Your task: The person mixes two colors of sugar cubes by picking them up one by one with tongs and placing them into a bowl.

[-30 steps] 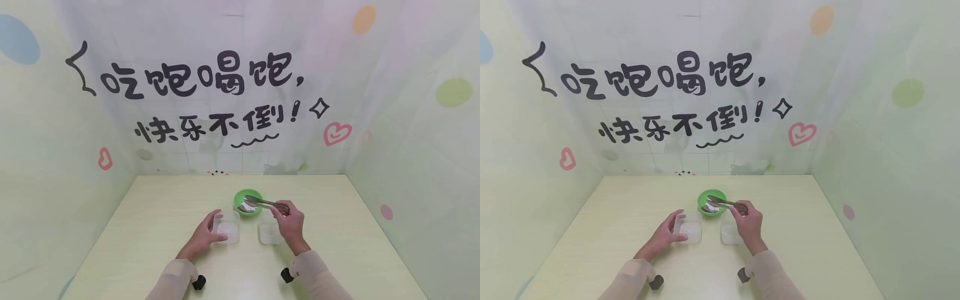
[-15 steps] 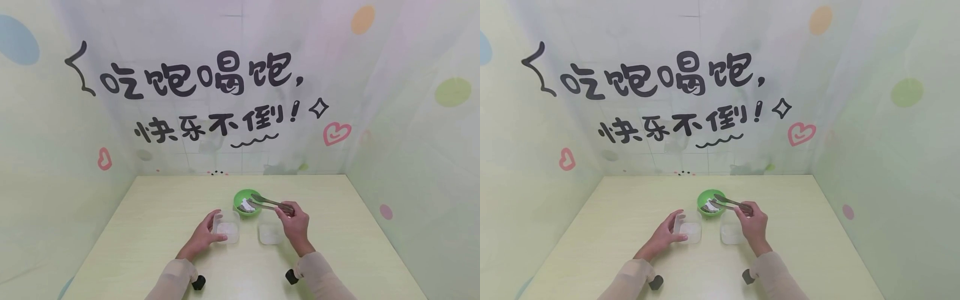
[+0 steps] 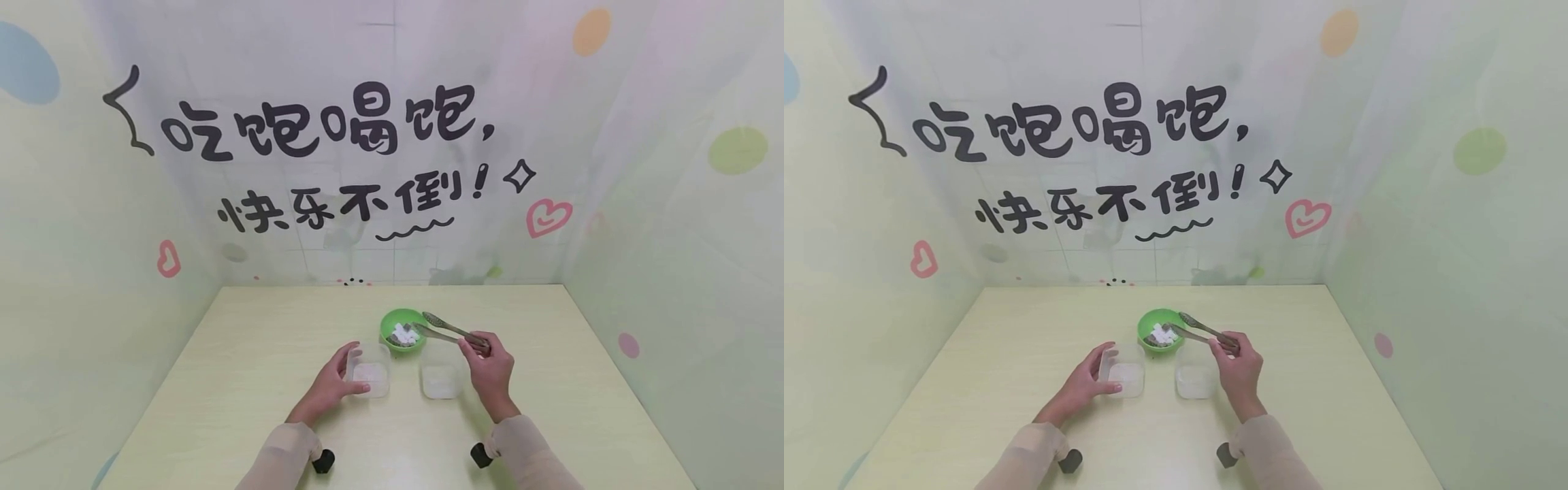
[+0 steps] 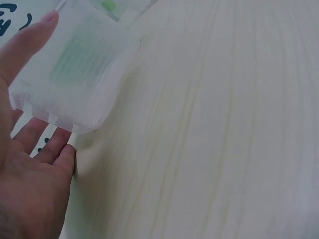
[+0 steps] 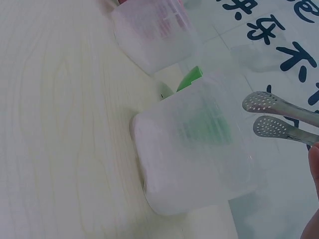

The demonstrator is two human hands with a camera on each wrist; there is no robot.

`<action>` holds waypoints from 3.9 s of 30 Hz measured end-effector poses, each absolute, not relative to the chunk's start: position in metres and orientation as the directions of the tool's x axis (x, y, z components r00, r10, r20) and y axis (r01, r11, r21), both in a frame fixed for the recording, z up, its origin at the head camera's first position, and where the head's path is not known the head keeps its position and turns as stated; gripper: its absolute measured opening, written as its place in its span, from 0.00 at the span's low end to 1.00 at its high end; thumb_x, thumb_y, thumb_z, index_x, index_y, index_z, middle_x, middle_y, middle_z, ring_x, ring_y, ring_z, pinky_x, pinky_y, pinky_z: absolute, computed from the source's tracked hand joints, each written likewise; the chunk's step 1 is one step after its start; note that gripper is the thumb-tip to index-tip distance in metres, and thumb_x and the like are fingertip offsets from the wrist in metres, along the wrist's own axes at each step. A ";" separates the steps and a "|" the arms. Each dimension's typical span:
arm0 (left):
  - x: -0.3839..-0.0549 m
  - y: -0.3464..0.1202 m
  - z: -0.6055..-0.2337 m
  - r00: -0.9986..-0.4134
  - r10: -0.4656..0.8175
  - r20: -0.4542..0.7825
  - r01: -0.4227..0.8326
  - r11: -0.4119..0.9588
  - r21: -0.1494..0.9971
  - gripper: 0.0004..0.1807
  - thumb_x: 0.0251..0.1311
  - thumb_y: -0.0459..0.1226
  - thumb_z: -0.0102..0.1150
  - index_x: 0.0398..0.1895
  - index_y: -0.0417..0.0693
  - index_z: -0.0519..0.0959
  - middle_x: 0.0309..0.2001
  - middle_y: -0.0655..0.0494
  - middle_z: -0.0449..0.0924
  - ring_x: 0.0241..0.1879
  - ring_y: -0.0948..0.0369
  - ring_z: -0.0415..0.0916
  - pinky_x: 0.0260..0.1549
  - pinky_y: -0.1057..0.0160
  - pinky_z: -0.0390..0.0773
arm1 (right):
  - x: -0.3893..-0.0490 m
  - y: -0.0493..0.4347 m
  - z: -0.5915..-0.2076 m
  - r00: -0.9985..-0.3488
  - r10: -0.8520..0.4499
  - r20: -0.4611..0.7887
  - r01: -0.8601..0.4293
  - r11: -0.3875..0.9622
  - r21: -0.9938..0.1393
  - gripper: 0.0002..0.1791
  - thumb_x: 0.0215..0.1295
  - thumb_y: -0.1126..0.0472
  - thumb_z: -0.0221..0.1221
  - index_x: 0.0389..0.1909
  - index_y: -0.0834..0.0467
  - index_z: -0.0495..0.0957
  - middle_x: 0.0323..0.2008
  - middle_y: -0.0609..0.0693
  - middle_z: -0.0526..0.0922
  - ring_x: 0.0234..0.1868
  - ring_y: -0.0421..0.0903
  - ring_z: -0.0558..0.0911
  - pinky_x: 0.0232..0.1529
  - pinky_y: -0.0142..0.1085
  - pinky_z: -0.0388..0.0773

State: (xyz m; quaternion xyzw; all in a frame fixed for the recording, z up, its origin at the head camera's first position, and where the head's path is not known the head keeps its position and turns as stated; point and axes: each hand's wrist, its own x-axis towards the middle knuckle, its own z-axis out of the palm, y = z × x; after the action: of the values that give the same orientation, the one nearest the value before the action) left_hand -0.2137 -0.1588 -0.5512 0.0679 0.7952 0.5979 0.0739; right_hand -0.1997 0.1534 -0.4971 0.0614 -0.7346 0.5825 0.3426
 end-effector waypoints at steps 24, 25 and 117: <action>-0.206 -0.157 -0.535 -0.977 0.207 -0.050 0.011 0.285 0.958 0.49 0.47 0.30 0.75 0.73 0.46 0.59 0.68 0.40 0.64 0.70 0.42 0.54 0.68 0.46 0.56 | -0.213 0.174 -0.533 -0.735 0.438 0.517 -0.378 0.367 -0.850 0.13 0.49 0.70 0.73 0.32 0.68 0.80 0.27 0.59 0.86 0.27 0.30 0.81 0.28 0.19 0.78; -0.205 -0.157 -0.532 -0.976 0.211 -0.052 0.011 0.289 0.957 0.48 0.47 0.30 0.74 0.73 0.45 0.59 0.68 0.39 0.64 0.70 0.42 0.54 0.68 0.46 0.56 | -0.213 0.175 -0.534 -0.738 0.440 0.512 -0.371 0.370 -0.852 0.12 0.49 0.70 0.73 0.32 0.68 0.80 0.27 0.59 0.86 0.27 0.30 0.81 0.28 0.19 0.78; -0.193 -0.163 -0.557 -0.986 0.161 -0.035 0.016 0.302 0.953 0.59 0.43 0.34 0.78 0.77 0.55 0.51 0.74 0.44 0.54 0.71 0.44 0.54 0.67 0.43 0.57 | -0.178 0.230 -0.561 -0.991 0.040 0.128 -0.057 0.739 -0.672 0.32 0.60 0.57 0.67 0.63 0.65 0.69 0.61 0.66 0.72 0.63 0.65 0.68 0.64 0.59 0.63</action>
State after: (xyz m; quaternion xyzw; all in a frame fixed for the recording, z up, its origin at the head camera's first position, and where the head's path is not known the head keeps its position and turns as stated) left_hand -0.1931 -0.1635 -0.5574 0.0550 0.8044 0.5883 0.0620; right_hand -0.1777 0.2296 -0.5610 0.0044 -0.9299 0.3615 0.0673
